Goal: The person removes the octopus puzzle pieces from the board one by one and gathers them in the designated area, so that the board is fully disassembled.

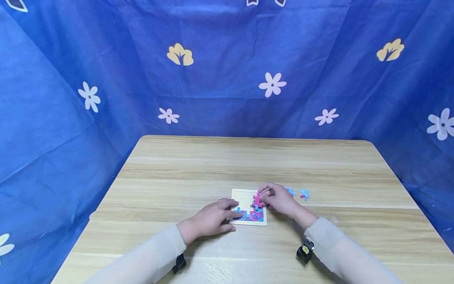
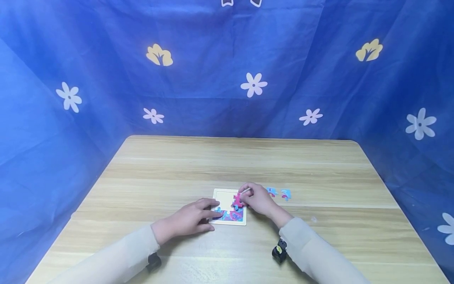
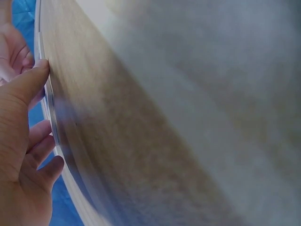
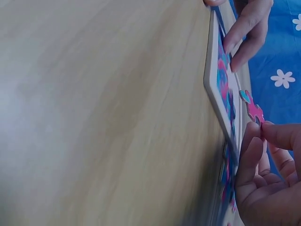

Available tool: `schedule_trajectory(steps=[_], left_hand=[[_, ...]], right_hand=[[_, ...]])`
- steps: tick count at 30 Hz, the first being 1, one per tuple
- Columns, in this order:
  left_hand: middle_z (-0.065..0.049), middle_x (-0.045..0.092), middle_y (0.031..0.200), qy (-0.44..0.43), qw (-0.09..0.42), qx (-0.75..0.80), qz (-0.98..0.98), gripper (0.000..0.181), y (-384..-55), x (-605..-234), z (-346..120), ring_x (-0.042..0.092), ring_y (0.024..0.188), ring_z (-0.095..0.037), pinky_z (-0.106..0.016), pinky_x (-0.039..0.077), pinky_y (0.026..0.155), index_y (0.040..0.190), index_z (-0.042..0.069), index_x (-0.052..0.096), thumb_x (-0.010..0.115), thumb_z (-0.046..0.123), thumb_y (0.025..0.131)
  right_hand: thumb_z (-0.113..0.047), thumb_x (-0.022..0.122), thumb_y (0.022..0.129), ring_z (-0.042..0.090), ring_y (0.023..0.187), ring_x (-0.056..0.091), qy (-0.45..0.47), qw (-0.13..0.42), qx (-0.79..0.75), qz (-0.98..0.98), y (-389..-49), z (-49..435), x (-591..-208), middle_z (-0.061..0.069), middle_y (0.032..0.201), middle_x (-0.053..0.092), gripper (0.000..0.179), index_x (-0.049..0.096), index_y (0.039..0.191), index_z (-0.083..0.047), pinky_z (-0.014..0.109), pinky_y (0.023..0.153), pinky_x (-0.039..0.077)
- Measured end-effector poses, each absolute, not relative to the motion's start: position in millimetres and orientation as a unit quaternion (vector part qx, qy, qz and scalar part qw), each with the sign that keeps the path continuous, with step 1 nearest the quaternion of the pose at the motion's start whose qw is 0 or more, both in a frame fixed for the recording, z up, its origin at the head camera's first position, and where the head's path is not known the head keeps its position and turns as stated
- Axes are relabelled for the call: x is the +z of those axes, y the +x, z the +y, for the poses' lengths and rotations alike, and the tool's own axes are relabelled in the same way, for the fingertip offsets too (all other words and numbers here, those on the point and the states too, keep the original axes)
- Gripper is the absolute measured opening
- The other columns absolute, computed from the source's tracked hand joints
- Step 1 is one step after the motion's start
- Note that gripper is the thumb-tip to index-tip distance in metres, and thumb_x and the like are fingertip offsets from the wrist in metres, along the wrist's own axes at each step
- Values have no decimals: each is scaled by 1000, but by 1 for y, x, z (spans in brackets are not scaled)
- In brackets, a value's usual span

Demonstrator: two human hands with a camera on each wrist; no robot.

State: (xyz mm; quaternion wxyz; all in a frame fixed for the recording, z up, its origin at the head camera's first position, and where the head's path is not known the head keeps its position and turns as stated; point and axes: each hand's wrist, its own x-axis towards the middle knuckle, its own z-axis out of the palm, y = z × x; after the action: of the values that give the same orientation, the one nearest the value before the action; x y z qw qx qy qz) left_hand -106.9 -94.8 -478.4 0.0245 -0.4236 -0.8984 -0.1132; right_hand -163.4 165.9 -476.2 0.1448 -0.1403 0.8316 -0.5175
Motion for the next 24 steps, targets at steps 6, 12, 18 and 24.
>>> schedule_trajectory(steps=[6,12,18,24], left_hand=[[-12,50,135,-419,17,-114,-901,46,-107,-478,-96,46,126,-27,-39,38,105,127,20,63,68,42,86],[-12,50,135,-418,19,-118,-900,46,-107,-479,-97,46,126,-28,-40,39,104,127,19,63,69,40,86],[-12,50,135,-416,12,-116,-902,46,-108,-477,-97,45,126,-28,-39,37,106,127,19,63,68,41,86],[-11,49,136,-414,9,-114,-903,47,-109,-476,-98,44,127,-27,-39,37,106,128,19,63,68,41,87]], right_hand=[[-5,64,89,17,73,64,-139,126,-513,837,-163,180,-477,5,86,70,15,63,104,-4,28,59,54],[-3,63,89,18,79,66,-124,125,-522,834,-162,194,-476,6,88,69,15,64,105,-3,30,66,57],[-1,62,89,19,78,65,-103,129,-533,830,-161,207,-479,5,86,66,16,63,106,-1,32,67,58],[2,61,88,20,77,65,-103,119,-539,828,-159,220,-482,7,85,66,17,63,105,3,32,67,58]])
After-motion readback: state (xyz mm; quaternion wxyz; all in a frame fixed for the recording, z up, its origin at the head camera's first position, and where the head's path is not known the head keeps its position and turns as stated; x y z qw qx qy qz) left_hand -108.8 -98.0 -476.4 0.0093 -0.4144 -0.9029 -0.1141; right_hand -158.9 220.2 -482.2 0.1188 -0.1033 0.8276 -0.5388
